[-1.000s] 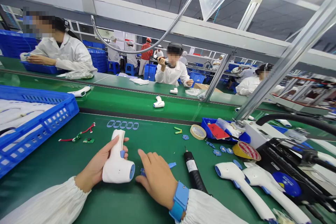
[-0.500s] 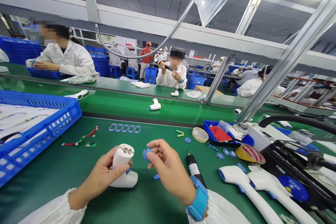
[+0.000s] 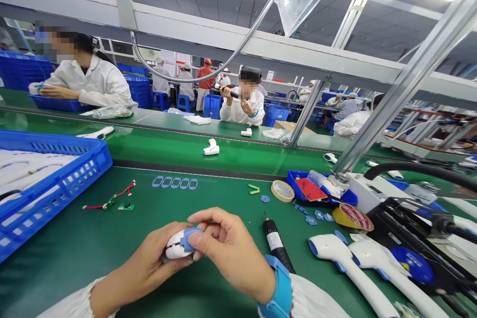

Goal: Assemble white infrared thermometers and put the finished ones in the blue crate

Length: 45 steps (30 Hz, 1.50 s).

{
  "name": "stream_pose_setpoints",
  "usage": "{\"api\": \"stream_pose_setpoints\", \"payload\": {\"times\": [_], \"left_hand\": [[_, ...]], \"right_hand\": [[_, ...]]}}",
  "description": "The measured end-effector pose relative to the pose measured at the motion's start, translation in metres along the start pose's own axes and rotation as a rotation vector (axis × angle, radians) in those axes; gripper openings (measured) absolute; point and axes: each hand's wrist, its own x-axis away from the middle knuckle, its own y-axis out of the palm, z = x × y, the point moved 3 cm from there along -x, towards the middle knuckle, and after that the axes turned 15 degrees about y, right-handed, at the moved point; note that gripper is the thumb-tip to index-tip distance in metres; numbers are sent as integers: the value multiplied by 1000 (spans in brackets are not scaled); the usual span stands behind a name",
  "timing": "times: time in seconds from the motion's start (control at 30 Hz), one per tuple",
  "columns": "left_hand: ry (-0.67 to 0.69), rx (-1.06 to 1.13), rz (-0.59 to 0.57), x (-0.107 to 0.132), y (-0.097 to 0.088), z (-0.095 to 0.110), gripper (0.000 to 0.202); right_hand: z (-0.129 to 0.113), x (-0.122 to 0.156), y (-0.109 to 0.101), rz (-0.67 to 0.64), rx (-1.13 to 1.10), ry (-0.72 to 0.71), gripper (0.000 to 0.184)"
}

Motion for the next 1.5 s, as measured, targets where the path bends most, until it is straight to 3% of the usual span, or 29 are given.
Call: {"api": "stream_pose_setpoints", "payload": {"times": [0.13, 0.23, 0.37, 0.47, 0.53, 0.63, 0.77, 0.9, 1.0, 1.1, 1.17, 1.23, 1.33, 1.37, 1.43, 1.5], "left_hand": [[53, 3, 6, -1, 3, 0, 24], [117, 22, 40, 1, 6, 0, 21], [158, -46, 84, 4, 10, -1, 23], [136, -55, 74, 2, 6, 0, 25], [86, -85, 46, 0, 0, 1, 28], [53, -133, -28, -3, -7, 4, 28], [131, -173, -78, -3, -5, 8, 22], [175, -260, -133, 0, 1, 10, 21], [181, -374, -199, 6, 0, 6, 24], [300, -565, -177, 17, 0, -1, 27], [374, -667, -134, 24, 2, -8, 28], [392, -727, -76, 31, 8, -16, 29], [292, -756, -58, 37, 19, -25, 30], [246, -736, -82, 38, 24, -25, 33], [183, -651, -155, 37, 32, -23, 37], [148, -575, -223, 33, 37, -16, 35]], "right_hand": [[1, 6, 3, 163, 279, -185, 17], [3, 7, 9, 172, 473, -355, 27], [10, 5, 15, 241, 562, -577, 25], [14, 5, 15, 315, 543, -632, 22], [15, 7, 11, 340, 454, -608, 21], [19, 9, 3, 324, 243, -443, 23], [29, 7, -1, 231, 88, -218, 29], [40, 8, -1, 273, 86, -152, 24], [45, 17, -2, 330, 302, -136, 25], [47, 36, -15, 309, 602, -149, 38], [47, 52, -38, 343, 776, -168, 32], [46, 67, -70, 479, 984, -215, 20], [48, 81, -113, 676, 1493, -376, 27], [51, 82, -122, 676, 1668, -435, 36], [63, 80, -130, 552, 1899, -528, 48], [75, 76, -131, 356, 1934, -596, 44]]}}
